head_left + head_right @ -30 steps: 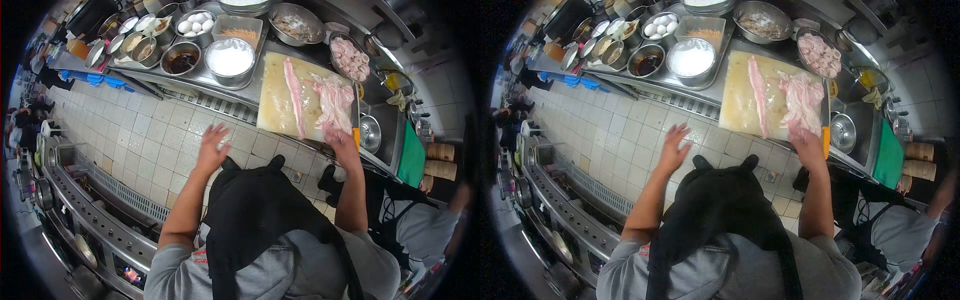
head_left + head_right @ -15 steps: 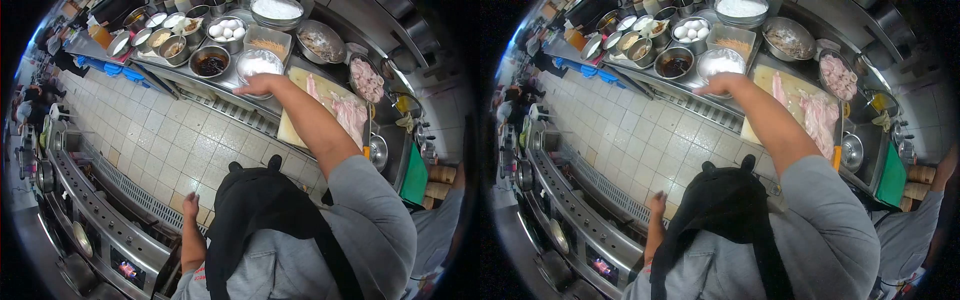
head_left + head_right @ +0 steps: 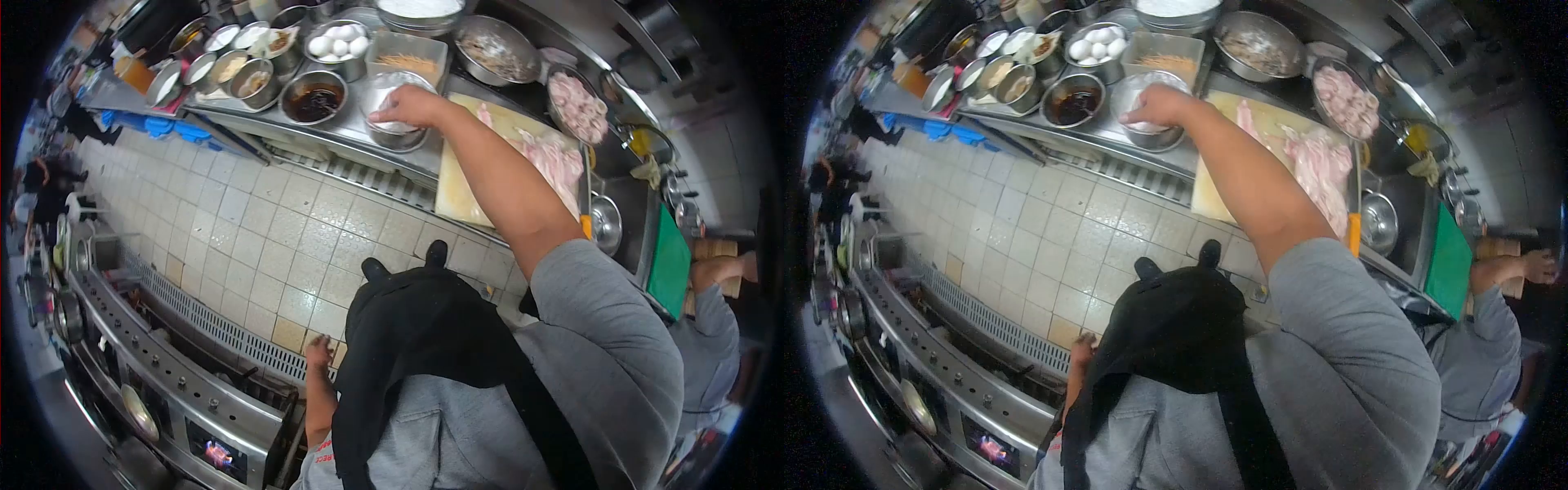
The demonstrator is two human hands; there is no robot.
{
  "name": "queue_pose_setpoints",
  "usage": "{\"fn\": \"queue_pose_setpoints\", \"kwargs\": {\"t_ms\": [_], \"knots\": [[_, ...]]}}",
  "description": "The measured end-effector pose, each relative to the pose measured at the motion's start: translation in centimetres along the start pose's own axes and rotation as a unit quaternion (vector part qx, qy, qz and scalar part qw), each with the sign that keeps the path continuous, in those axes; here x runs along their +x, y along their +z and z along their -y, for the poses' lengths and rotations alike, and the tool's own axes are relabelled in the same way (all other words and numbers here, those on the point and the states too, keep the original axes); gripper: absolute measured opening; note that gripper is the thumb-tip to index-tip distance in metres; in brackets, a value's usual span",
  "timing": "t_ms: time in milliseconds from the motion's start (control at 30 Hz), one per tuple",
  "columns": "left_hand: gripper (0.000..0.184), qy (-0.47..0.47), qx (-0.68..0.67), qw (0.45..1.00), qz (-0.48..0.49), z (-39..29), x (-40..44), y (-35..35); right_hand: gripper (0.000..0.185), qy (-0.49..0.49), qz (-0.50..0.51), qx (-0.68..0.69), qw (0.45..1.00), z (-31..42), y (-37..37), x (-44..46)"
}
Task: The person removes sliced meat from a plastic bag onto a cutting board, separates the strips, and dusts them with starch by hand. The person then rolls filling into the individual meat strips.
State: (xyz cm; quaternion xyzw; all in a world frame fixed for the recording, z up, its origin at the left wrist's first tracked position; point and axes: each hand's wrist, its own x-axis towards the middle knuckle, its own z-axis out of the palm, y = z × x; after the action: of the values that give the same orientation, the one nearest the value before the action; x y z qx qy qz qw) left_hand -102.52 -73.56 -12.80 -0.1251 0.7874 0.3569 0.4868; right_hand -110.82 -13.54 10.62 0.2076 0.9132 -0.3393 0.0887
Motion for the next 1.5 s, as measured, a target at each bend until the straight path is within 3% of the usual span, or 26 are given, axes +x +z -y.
{"fn": "queue_pose_setpoints", "kwargs": {"t_ms": [33, 100, 167, 233, 367, 467, 500, 567, 600, 633, 700, 733, 767, 800, 833, 900, 967, 1033, 1133, 1233, 1300, 1367, 1433, 1467, 1500], "knots": [[0.045, -0.013, -0.1, 0.994, -0.035, -0.6, 1.0, 0.1, 0.048, -0.015, -0.074, 0.072, 0.995, -0.7, -0.9, -1.9], [0.043, 0.062, -0.061, 0.995, -0.054, -2.1, 4.1, -0.4, 0.041, -0.045, -0.145, 0.095, 0.984, -4.2, -2.1, -5.1], [0.042, 0.152, 0.022, 0.987, -0.043, -4.6, 6.2, -0.4, 0.034, 0.02, -0.222, 0.054, 0.973, -5.4, -3.2, -11.4], [0.041, 0.243, 0.047, 0.969, -0.022, -7.4, 8.3, 0.6, 0.029, 0.118, -0.216, 0.029, 0.969, -6.7, -2.6, -17.0], [0.035, 0.384, 0.164, 0.908, 0.021, -18.1, 4.3, 5.5, 0.027, 0.191, -0.18, 0.046, 0.964, -12.6, 2.8, -22.8], [0.034, 0.448, 0.124, 0.877, 0.123, -23.5, 1.1, 10.5, 0.017, 0.198, -0.313, 0.252, 0.894, -11.2, 3.4, -25.3], [0.032, 0.468, 0.124, 0.864, 0.139, -25.5, -1.0, 12.4, 0.017, 0.197, -0.314, 0.254, 0.893, -11.2, 3.8, -25.4], [0.033, 0.525, 0.136, 0.824, 0.164, -28.2, -4.6, 16.1, 0.02, 0.204, -0.302, 0.417, 0.833, -11.9, 4.6, -25.8], [0.034, 0.526, 0.141, 0.818, 0.187, -28.9, -5.7, 18.1, 0.026, 0.192, -0.235, 0.389, 0.87, -13.3, 5.6, -26.0], [0.034, 0.525, 0.145, 0.812, 0.21, -29.3, -6.6, 20.0, 0.026, 0.192, -0.234, 0.391, 0.869, -13.3, 5.8, -26.7], [0.037, 0.49, 0.138, 0.822, 0.254, -29.4, -7.7, 24.1, 0.034, 0.182, -0.216, 0.157, 0.946, -12.3, 6.5, -28.3], [0.037, 0.49, 0.139, 0.823, 0.251, -29.3, -7.9, 26.2, 0.036, 0.146, -0.229, 0.127, 0.954, -12.9, 7.3, -28.8], [0.039, 0.427, 0.111, 0.851, 0.284, -29.1, -8.1, 28.3, 0.036, 0.143, -0.227, 0.13, 0.955, -13.5, 7.9, -29.5], [0.041, 0.362, 0.082, 0.874, 0.315, -28.9, -8.3, 29.9, 0.035, 0.061, -0.259, 0.044, 0.963, -13.7, 8.4, -29.9], [0.041, 0.36, 0.082, 0.875, 0.311, -28.9, -8.5, 31.2, 0.034, -0.023, -0.287, -0.043, 0.957, -13.7, 8.6, -30.3], [0.041, 0.293, 0.049, 0.886, 0.356, -28.9, -8.8, 33.2, 0.025, -0.053, -0.291, -0.023, 0.955, -13.5, 8.0, -30.2], [0.04, 0.264, 0.022, 0.897, 0.353, -28.5, -9.0, 34.0, 0.016, 0.015, -0.357, 0.053, 0.933, -12.8, 6.2, -29.4], [0.039, 0.239, -0.004, 0.906, 0.35, -28.5, -9.5, 34.5, 0.009, -0.04, -0.444, 0.055, 0.893, -12.7, 2.7, -27.3], [0.041, 0.236, -0.033, 0.918, 0.316, -27.6, -10.7, 34.2, 0.011, -0.084, -0.478, 0.113, 0.867, -9.4, -2.9, -26.2], [0.042, 0.24, -0.051, 0.921, 0.301, -26.6, -11.1, 34.3, 0.017, -0.034, -0.429, 0.237, 0.871, -9.0, -3.8, -25.0], [0.041, 0.245, -0.074, 0.922, 0.29, -26.8, -11.2, 34.0, 0.027, 0.03, -0.221, 0.102, 0.969, -11.3, -0.7, -23.7], [0.04, 0.246, -0.065, 0.92, 0.298, -27.8, -10.9, 33.7, 0.031, -0.021, -0.205, -0.037, 0.978, -13.0, 3.2, -24.7], [0.039, 0.236, -0.06, 0.919, 0.309, -27.9, -10.8, 33.4, 0.029, 0.001, -0.122, -0.07, 0.99, -13.5, 6.0, -27.4], [0.038, 0.231, -0.066, 0.914, 0.327, -28.0, -10.7, 33.3, 0.029, 0.002, -0.117, -0.072, 0.991, -13.5, 7.2, -28.7], [0.038, 0.226, -0.069, 0.908, 0.345, -28.2, -10.7, 33.1, 0.027, -0.037, -0.175, -0.09, 0.98, -13.5, 8.3, -29.8]]}}
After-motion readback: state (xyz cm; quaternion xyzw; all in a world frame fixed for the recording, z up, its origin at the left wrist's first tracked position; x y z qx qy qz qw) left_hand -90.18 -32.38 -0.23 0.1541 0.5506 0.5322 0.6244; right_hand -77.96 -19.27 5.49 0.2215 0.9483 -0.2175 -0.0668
